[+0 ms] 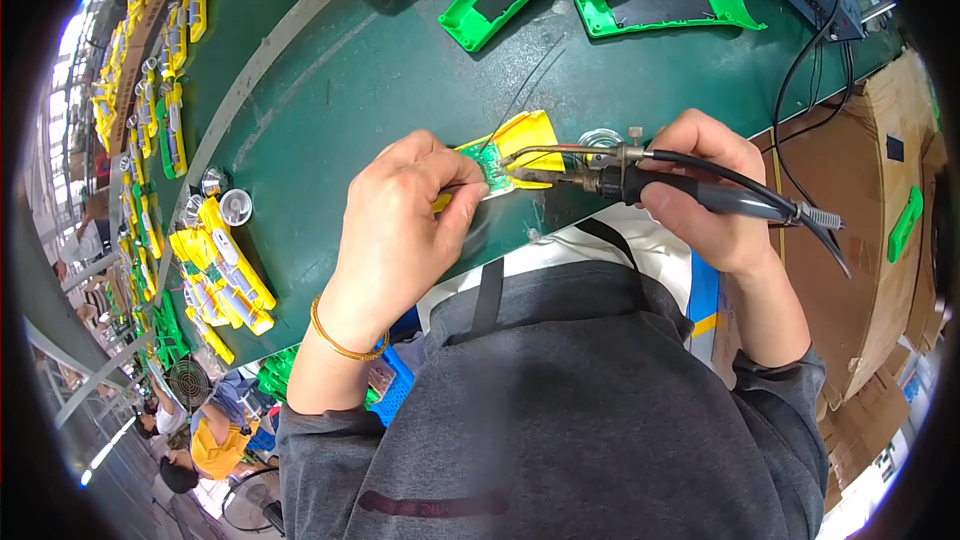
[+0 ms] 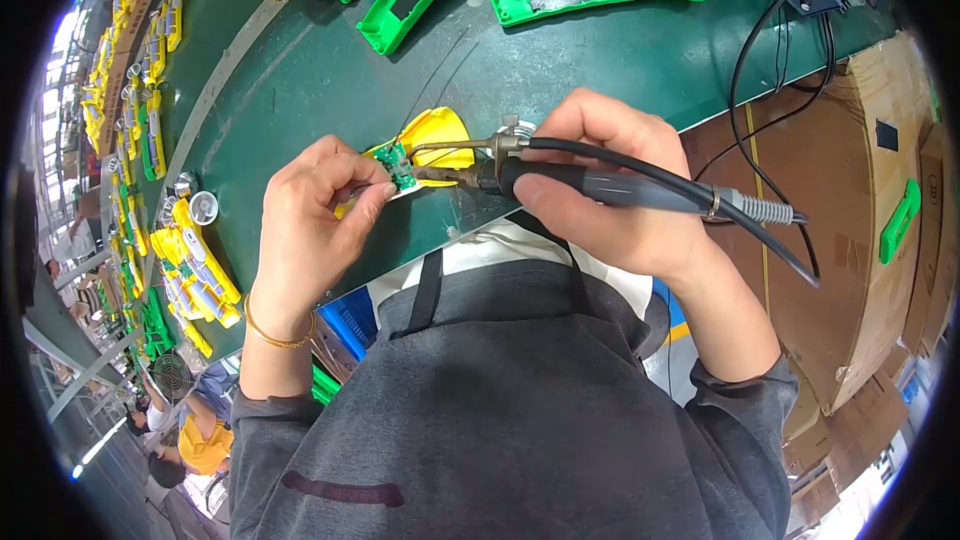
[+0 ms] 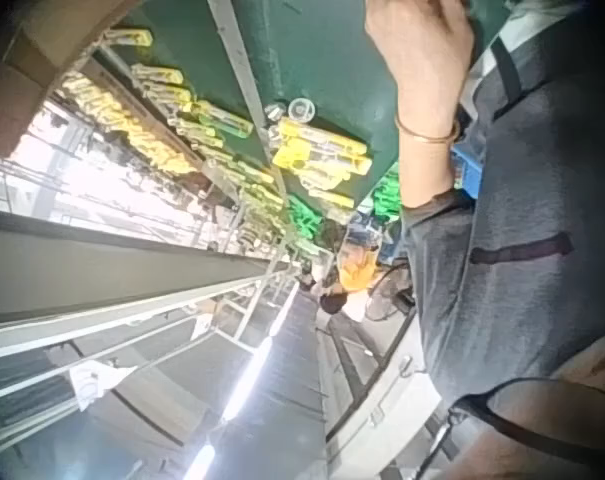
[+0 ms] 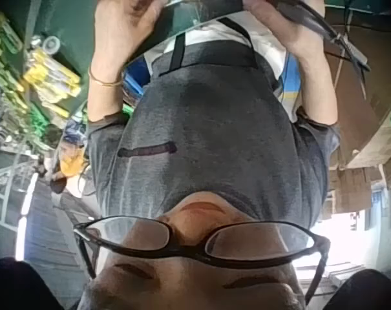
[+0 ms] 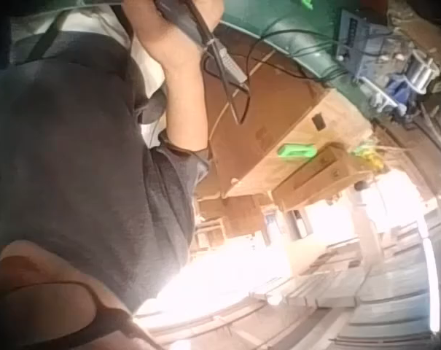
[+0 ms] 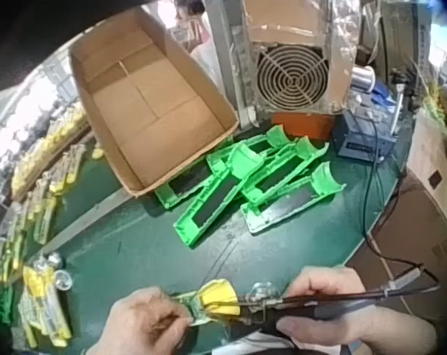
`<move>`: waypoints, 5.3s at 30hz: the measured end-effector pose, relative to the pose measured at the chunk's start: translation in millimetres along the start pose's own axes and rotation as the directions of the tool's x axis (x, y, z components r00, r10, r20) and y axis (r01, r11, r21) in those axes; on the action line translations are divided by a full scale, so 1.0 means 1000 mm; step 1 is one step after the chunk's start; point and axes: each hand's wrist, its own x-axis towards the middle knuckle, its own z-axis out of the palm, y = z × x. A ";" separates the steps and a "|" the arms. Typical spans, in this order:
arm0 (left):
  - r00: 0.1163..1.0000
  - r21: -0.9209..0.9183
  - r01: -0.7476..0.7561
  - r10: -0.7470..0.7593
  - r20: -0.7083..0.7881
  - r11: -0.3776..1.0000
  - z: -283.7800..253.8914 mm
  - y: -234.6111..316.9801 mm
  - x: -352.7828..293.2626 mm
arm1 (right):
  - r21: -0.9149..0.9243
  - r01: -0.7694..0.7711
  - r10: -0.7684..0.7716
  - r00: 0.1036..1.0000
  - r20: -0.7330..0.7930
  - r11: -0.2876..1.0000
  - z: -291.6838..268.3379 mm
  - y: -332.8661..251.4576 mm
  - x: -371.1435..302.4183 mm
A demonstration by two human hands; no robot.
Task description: Soldering electronic components and wires onto circuit boards for flashlight assembly on a production line.
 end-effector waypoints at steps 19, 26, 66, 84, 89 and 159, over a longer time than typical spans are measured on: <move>0.997 -0.022 -0.018 0.019 0.072 1.000 -0.003 0.005 0.011 | -0.195 0.082 -0.068 0.995 0.080 0.977 -0.005 -0.004 0.013; 0.991 -0.003 -0.025 0.025 0.132 1.000 -0.005 0.006 0.016 | 0.131 -0.121 0.120 0.993 0.020 0.984 -0.015 -0.003 0.008; 0.961 0.149 -0.206 0.228 -0.156 0.967 -0.004 -0.007 0.051 | 0.524 0.309 -0.109 0.920 -0.377 0.794 -0.037 0.011 -0.008; 0.823 -0.398 0.132 -0.325 -0.466 0.908 0.021 -0.031 -0.001 | 0.349 0.120 -0.077 0.988 -0.135 0.929 0.030 0.012 0.098; 0.888 -0.540 0.186 -0.376 -0.266 0.821 0.005 -0.039 -0.015 | 0.553 0.010 0.088 0.985 -0.150 0.833 0.028 0.013 0.045; 0.965 0.131 0.250 -0.259 0.049 0.959 -0.022 -0.015 0.044 | -0.192 0.007 0.016 0.993 0.117 0.981 0.017 -0.015 0.066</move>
